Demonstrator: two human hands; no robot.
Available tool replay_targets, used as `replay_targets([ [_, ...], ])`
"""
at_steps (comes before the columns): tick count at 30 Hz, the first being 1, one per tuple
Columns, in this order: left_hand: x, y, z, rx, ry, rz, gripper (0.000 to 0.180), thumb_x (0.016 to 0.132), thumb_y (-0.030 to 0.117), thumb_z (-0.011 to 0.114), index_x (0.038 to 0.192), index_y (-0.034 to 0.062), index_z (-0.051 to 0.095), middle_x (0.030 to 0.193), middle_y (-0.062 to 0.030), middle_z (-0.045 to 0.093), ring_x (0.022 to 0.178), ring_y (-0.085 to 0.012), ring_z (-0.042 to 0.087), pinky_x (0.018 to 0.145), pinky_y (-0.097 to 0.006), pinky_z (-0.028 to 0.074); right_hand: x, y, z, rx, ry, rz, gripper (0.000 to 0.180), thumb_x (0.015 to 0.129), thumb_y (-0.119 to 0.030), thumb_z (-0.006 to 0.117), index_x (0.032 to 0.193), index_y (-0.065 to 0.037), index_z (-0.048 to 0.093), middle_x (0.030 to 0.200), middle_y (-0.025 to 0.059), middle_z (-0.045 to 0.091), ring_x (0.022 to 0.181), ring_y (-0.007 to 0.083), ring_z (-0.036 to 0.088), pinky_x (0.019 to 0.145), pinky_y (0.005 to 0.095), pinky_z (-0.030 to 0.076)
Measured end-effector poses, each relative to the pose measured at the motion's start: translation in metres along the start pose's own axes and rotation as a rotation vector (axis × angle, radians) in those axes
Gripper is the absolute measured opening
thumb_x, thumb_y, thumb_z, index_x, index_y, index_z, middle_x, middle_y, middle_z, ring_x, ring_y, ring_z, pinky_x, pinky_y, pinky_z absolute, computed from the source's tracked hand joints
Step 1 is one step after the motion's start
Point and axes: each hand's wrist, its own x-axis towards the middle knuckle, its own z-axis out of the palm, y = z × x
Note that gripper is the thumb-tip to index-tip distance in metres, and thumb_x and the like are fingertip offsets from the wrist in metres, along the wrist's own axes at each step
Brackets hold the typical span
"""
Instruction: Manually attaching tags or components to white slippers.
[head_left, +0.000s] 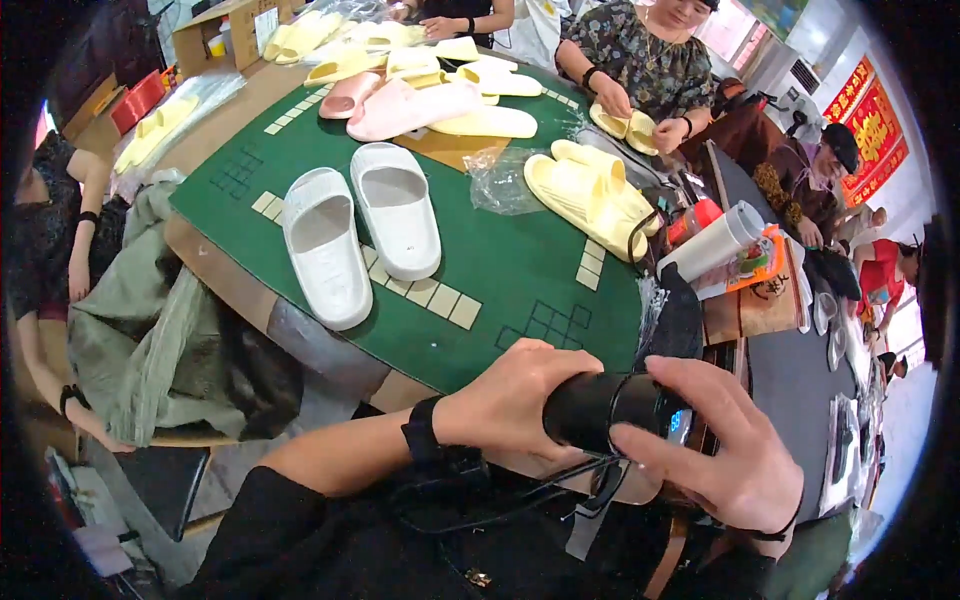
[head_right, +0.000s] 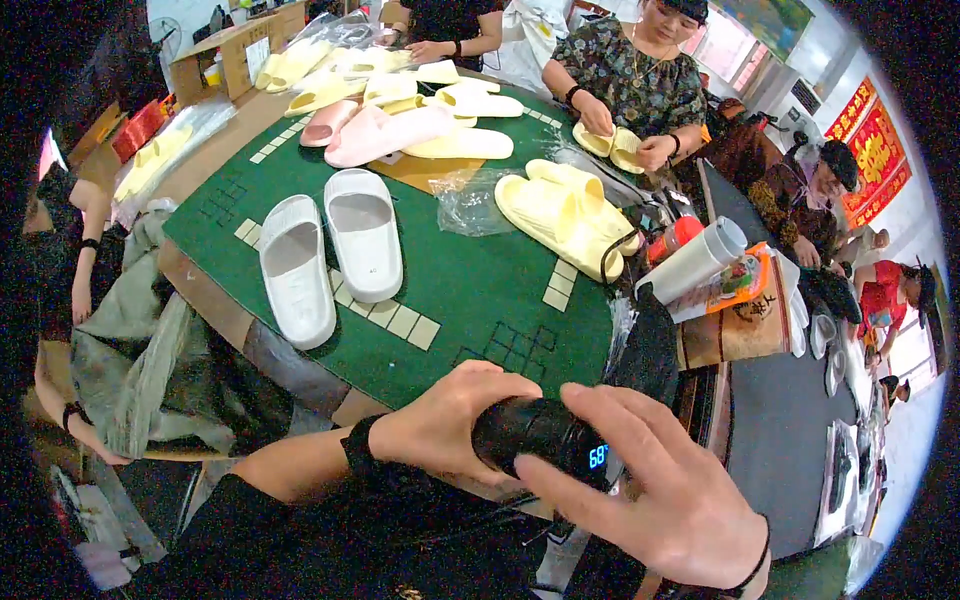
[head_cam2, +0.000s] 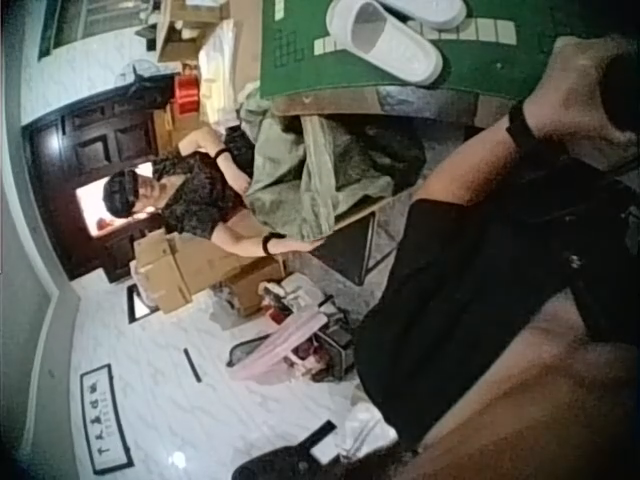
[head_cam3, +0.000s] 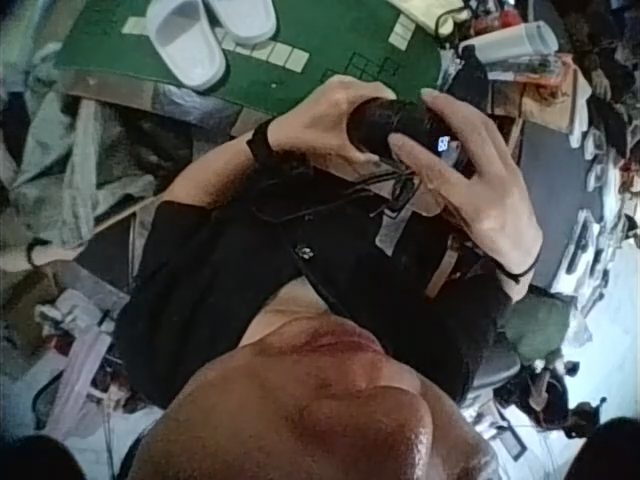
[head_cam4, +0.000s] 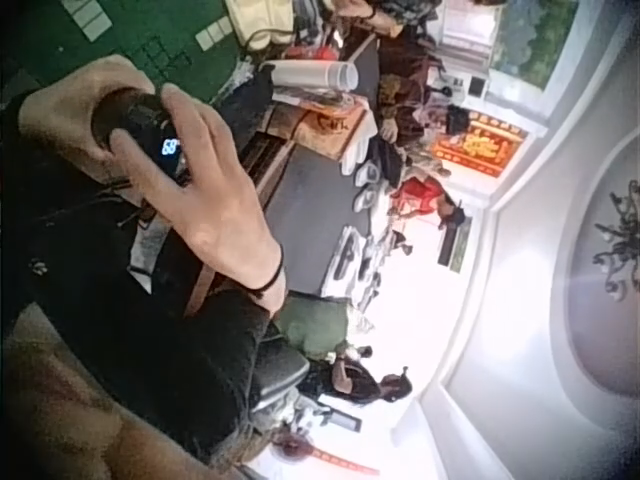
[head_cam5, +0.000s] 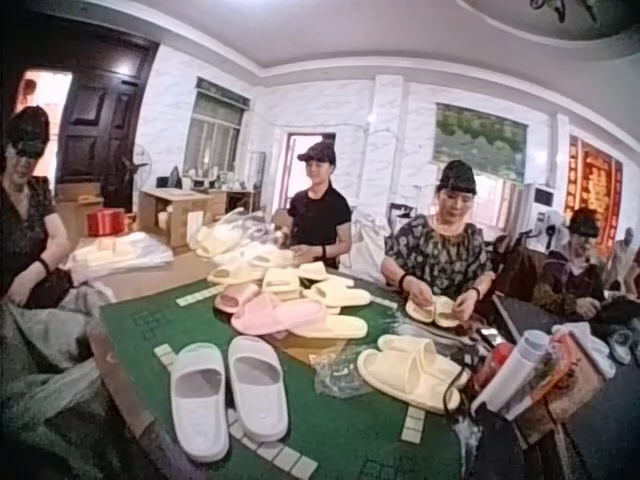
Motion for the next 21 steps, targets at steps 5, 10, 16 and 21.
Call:
replay_targets([
  [5, -0.004, -0.006, 0.005, 0.066, -0.037, 0.038, 0.060, 0.059, 0.027, 0.084, 0.110, 0.0074, 0.058, 0.099, -0.0085, 0.064, 0.094, -0.0282, 0.063, 0.091, -0.039, 0.040, -0.003, -0.002, 0.012, -0.018, -0.049, 0.355, 0.071, 0.070, -0.047, 0.074, 0.120, 0.002, 0.058, 0.098, 0.0182, 0.058, 0.068, 0.0292, 0.064, 0.059, 0.0357, 0.054],
  [10, -0.006, -0.006, 0.004, 0.037, -0.018, 0.034, 0.062, 0.059, 0.027, 0.084, 0.112, 0.0079, 0.058, 0.100, -0.0083, 0.065, 0.096, -0.0281, 0.063, 0.091, -0.039, 0.040, 0.001, 0.003, -0.001, 0.102, 0.038, 0.116, 0.065, 0.069, -0.045, 0.073, 0.123, -0.011, 0.063, 0.115, 0.0217, 0.056, 0.094, 0.0354, 0.064, 0.077, 0.0366, 0.056],
  [16, -0.005, -0.008, 0.003, 0.036, -0.046, 0.026, 0.063, 0.058, 0.027, 0.084, 0.112, 0.0081, 0.058, 0.101, -0.0086, 0.065, 0.095, -0.0282, 0.063, 0.093, -0.039, 0.040, -0.002, -0.005, 0.012, -0.060, 0.079, 0.044, 0.051, 0.070, -0.026, 0.077, 0.118, -0.013, 0.066, 0.109, 0.0193, 0.057, 0.093, 0.0327, 0.063, 0.075, 0.0353, 0.055],
  [21, -0.009, -0.008, 0.009, 0.080, -0.101, 0.067, 0.063, 0.058, 0.029, 0.084, 0.112, 0.0090, 0.057, 0.100, -0.0078, 0.064, 0.096, -0.0273, 0.062, 0.094, -0.040, 0.038, -0.007, -0.004, 0.012, 0.034, -0.047, 0.328, 0.070, 0.073, -0.051, 0.073, 0.121, -0.001, 0.060, 0.089, 0.0151, 0.059, 0.075, 0.0284, 0.062, 0.063, 0.0361, 0.054],
])
